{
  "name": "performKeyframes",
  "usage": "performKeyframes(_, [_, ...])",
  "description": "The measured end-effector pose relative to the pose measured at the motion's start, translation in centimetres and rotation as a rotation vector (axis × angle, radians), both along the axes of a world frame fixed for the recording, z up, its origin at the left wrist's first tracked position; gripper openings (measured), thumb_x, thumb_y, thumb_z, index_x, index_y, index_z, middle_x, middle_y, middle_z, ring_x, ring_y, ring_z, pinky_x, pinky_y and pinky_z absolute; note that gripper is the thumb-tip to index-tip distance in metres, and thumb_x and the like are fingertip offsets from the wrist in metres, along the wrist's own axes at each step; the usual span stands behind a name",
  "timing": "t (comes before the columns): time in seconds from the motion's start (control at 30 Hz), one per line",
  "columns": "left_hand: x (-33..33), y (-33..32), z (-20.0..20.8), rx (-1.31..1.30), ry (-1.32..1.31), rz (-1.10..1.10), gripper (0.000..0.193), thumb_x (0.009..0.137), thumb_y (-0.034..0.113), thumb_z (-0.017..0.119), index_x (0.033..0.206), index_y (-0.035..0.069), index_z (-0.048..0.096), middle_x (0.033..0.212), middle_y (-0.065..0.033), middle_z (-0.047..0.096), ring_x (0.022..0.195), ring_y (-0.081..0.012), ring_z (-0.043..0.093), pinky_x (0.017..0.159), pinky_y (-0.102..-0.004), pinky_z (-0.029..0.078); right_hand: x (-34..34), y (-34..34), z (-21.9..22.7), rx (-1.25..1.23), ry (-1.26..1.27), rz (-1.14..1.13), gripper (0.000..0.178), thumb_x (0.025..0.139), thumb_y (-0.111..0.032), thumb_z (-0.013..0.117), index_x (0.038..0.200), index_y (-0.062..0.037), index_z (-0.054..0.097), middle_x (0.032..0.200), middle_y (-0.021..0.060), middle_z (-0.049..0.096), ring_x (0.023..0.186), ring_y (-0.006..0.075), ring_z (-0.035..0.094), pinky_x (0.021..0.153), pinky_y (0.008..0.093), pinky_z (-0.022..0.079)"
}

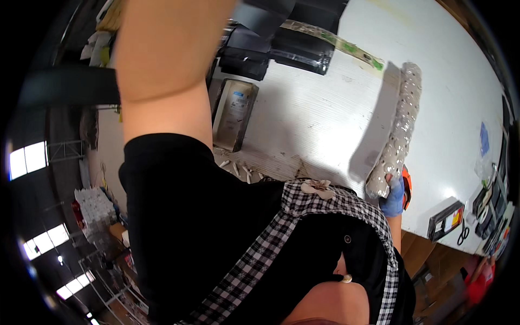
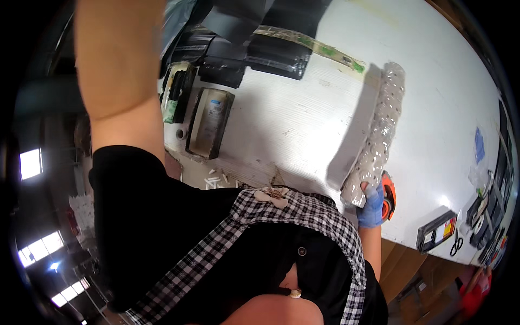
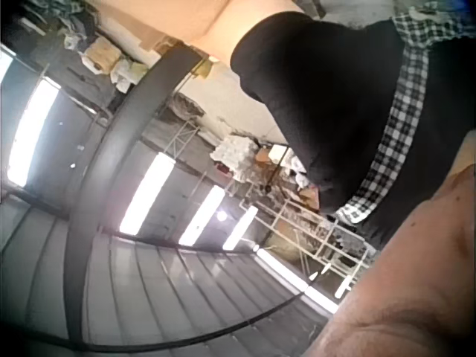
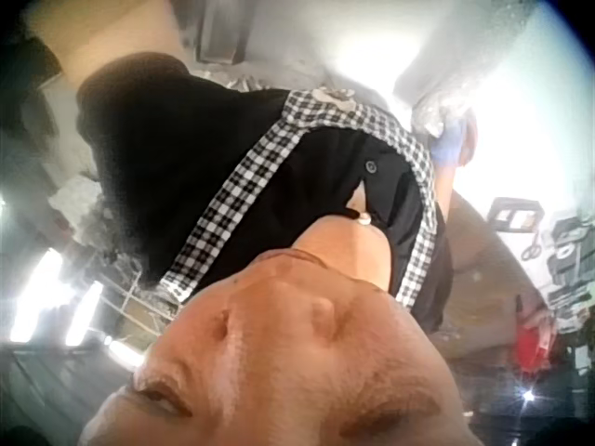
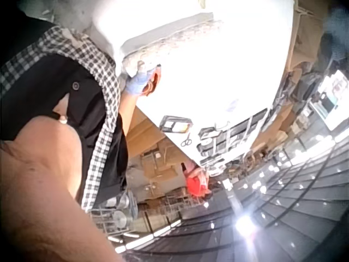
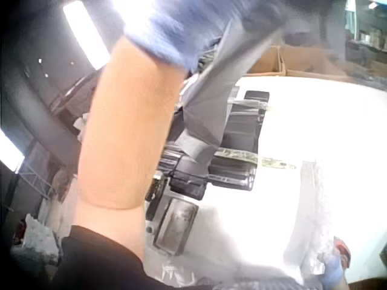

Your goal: The person places bubble-wrapped items into black poly mailers, seals them with a handheld tape dispenser, and affixes shipping labels. The person then places the sealed packages into a cardboard box.

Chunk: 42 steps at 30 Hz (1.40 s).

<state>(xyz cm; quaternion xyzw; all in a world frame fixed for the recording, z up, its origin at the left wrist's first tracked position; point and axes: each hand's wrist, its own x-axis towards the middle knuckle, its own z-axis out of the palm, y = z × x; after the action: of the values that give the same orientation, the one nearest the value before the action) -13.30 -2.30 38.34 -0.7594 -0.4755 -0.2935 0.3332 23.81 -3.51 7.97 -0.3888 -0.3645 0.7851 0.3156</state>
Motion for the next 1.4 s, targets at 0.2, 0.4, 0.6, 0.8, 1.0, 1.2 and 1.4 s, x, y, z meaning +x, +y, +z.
performKeyframes(0.2, [7.6,1.2,-18.4,-0.425,0.045,-0.442,0.034,0.095,0.033,0.056,0.115,0.006,0.056,0.101,-0.0123,0.061,0.091,-0.0256,0.061,0.078,-0.0405,0.051,5.8,-5.3,-1.5,0.193,-0.173,-0.199,0.086,0.072,-0.027,0.075,0.145,-0.0059,0.035,0.131,0.0098,0.053,0.116,0.0226,0.055,0.1,0.0377,0.047])
performKeyframes(0.4, [10.2,-3.3,-35.4,-1.08,-0.264,-0.103,0.036,0.085,0.025,0.063,0.112,0.0,0.059,0.116,-0.0188,0.059,0.109,-0.0339,0.057,0.097,-0.0404,0.046,7.7,-11.4,-1.5,0.312,-0.342,-0.189,0.09,0.069,-0.025,0.077,0.144,-0.005,0.031,0.133,0.0105,0.05,0.122,0.022,0.051,0.103,0.0373,0.044])
performKeyframes(0.6, [8.7,-4.3,-37.8,-1.162,-0.253,0.085,0.052,0.076,0.031,0.074,0.117,0.001,0.06,0.142,-0.0236,0.043,0.125,-0.0411,0.044,0.107,-0.0448,0.038,7.7,-16.0,-3.3,0.204,-0.367,0.058,0.085,0.069,-0.025,0.078,0.14,-0.0053,0.037,0.128,0.0118,0.055,0.117,0.0209,0.054,0.099,0.0353,0.045])
performKeyframes(0.8, [6.3,-4.5,-40.3,-1.014,-0.417,-0.087,0.027,0.069,0.015,0.077,0.092,0.008,0.064,0.143,-0.021,0.044,0.124,-0.0402,0.044,0.106,-0.0437,0.039,8.9,-18.7,-3.5,0.27,-0.851,0.209,0.08,0.068,-0.019,0.077,0.139,-0.0087,0.044,0.122,0.0125,0.061,0.108,0.0216,0.061,0.093,0.0332,0.049])
performKeyframes(1.0, [7.8,-4.8,-37.5,-1.071,-0.36,-0.041,0.03,0.067,0.022,0.079,0.091,0.01,0.066,0.143,-0.02,0.045,0.127,-0.0379,0.044,0.104,-0.0462,0.04,10.4,-19.0,-0.9,0.227,-0.987,0.204,0.077,0.066,-0.014,0.077,0.138,-0.0113,0.05,0.116,0.0128,0.067,0.1,0.0202,0.067,0.088,0.0306,0.052])
performKeyframes(1.2, [10.0,-5.6,-37.5,-1.038,-0.269,0.057,0.036,0.064,0.023,0.079,0.095,0.011,0.065,0.138,-0.0199,0.049,0.121,-0.0395,0.049,0.1,-0.0473,0.042,10.8,-18.1,1.1,0.15,-0.915,0.178,0.074,0.065,-0.013,0.077,0.135,-0.0079,0.053,0.112,0.01,0.069,0.098,0.0136,0.065,0.088,0.0283,0.051])
performKeyframes(1.4, [8.1,-5.9,-37.5,-0.862,-0.2,-0.028,0.023,0.07,0.021,0.067,0.086,0.005,0.065,0.114,-0.0185,0.062,0.103,-0.0322,0.059,0.088,-0.0433,0.049,10.9,-18.9,-0.2,-0.028,-0.463,-0.02,0.076,0.071,-0.003,0.078,0.139,0.0018,0.044,0.126,0.0106,0.061,0.112,0.0167,0.06,0.097,0.032,0.048])
